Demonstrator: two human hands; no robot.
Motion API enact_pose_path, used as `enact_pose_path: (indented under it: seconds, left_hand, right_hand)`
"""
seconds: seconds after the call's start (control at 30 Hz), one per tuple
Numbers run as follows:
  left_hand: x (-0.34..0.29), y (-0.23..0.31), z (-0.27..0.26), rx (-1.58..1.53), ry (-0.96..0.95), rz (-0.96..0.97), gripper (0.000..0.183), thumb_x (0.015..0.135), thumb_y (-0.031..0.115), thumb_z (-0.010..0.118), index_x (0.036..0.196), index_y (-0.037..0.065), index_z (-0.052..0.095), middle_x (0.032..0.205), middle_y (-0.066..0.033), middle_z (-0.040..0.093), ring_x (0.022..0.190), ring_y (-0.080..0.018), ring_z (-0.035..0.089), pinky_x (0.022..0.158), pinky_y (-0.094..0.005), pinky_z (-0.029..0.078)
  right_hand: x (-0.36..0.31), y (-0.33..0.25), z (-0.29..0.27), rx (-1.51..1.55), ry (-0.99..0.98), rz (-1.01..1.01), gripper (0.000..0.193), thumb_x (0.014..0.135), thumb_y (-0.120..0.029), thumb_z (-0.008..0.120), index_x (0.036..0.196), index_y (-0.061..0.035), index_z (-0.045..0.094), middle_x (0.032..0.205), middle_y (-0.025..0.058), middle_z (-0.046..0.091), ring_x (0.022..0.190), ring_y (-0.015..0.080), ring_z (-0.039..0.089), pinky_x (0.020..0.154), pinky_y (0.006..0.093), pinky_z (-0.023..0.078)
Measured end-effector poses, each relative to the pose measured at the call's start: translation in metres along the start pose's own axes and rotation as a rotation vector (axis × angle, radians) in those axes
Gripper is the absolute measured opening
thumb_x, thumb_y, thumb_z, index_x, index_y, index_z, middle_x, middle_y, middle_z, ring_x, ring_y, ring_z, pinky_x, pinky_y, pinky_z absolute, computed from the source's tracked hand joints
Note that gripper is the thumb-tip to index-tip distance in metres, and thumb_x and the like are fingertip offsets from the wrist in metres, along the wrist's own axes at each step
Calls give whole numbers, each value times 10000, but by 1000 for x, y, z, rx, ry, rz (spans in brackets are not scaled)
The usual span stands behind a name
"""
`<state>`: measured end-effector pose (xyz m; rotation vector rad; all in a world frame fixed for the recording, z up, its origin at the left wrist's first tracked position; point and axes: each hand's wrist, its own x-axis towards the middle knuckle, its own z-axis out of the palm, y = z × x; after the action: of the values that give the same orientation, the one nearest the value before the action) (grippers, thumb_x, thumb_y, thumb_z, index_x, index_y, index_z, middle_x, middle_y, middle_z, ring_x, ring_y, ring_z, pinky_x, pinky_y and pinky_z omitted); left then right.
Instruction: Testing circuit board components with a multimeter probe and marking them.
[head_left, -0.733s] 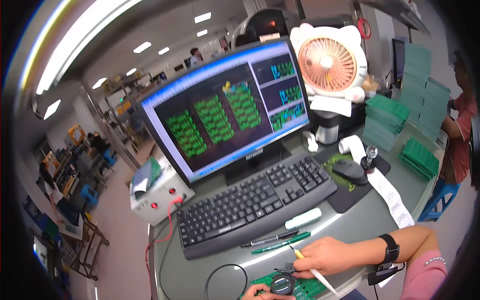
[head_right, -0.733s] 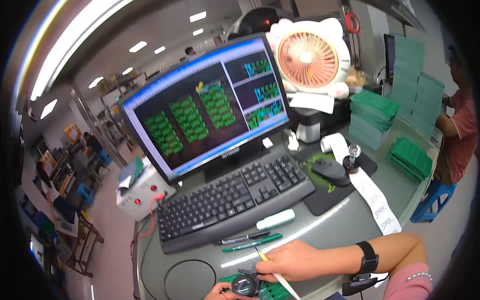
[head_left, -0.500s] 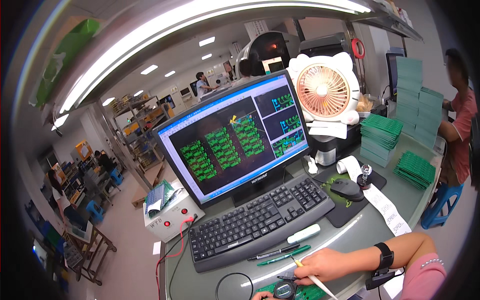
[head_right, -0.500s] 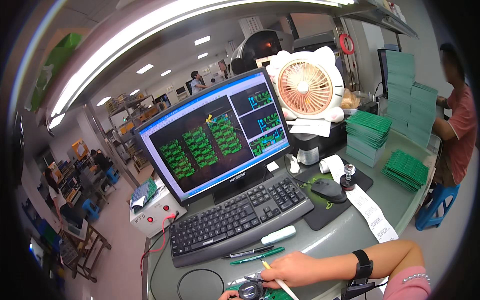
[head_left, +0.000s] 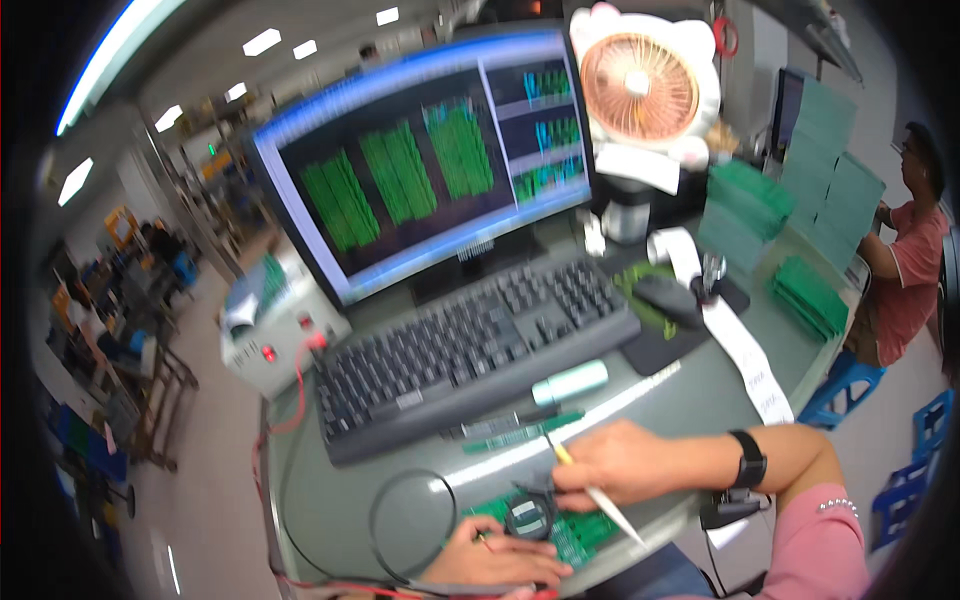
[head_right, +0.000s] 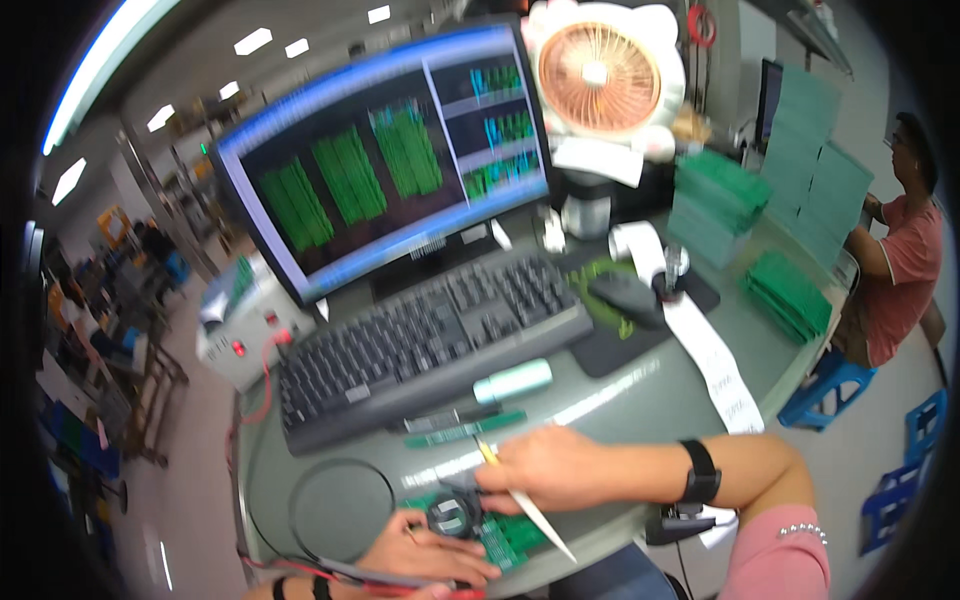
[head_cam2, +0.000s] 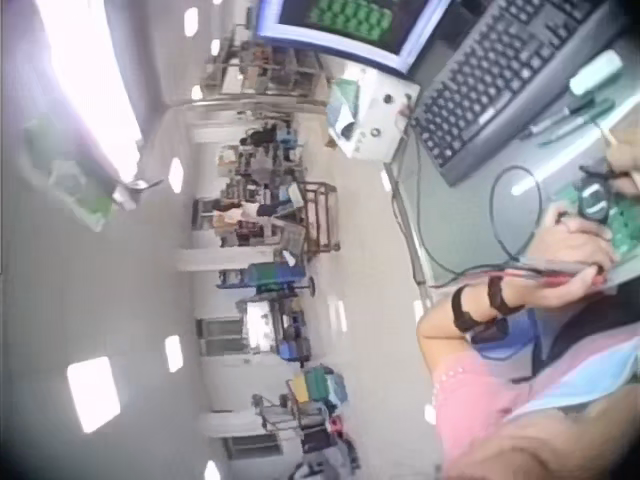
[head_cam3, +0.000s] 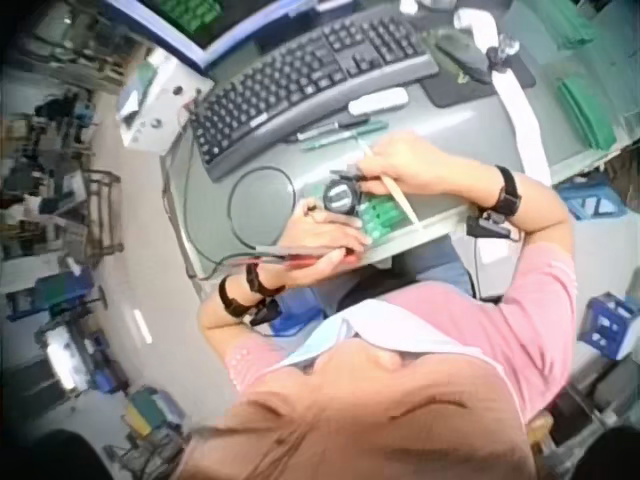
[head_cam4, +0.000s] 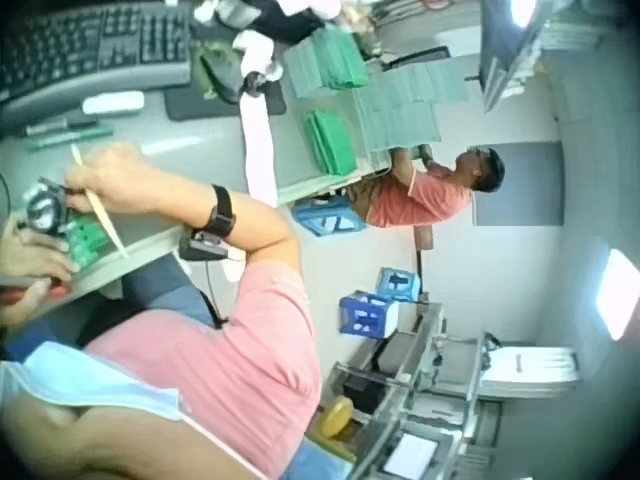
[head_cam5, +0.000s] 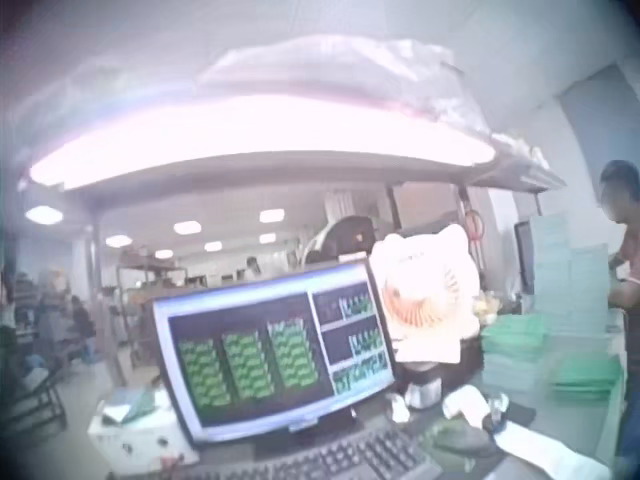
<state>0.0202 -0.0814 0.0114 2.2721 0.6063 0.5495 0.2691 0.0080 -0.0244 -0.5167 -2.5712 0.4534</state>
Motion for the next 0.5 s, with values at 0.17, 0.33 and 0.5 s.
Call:
enact_pose_path:
  seconds: [0.17, 0.33, 0.5]
  left_hand:
    - [10, -12, -8, -24, 1, 17, 186, 809, 171, 535, 942, 146, 662, 1063, 13, 690, 1081, -184, 610, 912, -419, 284]
    - [3, -15, 2, -19, 62, 13, 189, 765, 158, 550, 918, 143, 658, 1045, 12, 695, 1069, -178, 612, 913, -432, 317]
    - [1, -16, 7, -31, 56, 7, 187, 778, 180, 537, 917, 139, 657, 1057, 16, 693, 1066, -166, 608, 918, -442, 314]
  right_hand:
    - [6, 9, -9, -24, -30, -14, 304, 768, -237, 742, 731, -92, 477, 633, 57, 475, 557, 256, 540, 477, 373, 420]
    - [6, 14, -15, 27, 86, 118, 220, 809, -165, 698, 759, -70, 506, 623, 88, 496, 566, 286, 552, 481, 404, 412]
    - [0, 24, -16, 285, 250, 238, 214, 868, -116, 661, 790, -24, 484, 633, 112, 472, 542, 295, 491, 501, 377, 384]
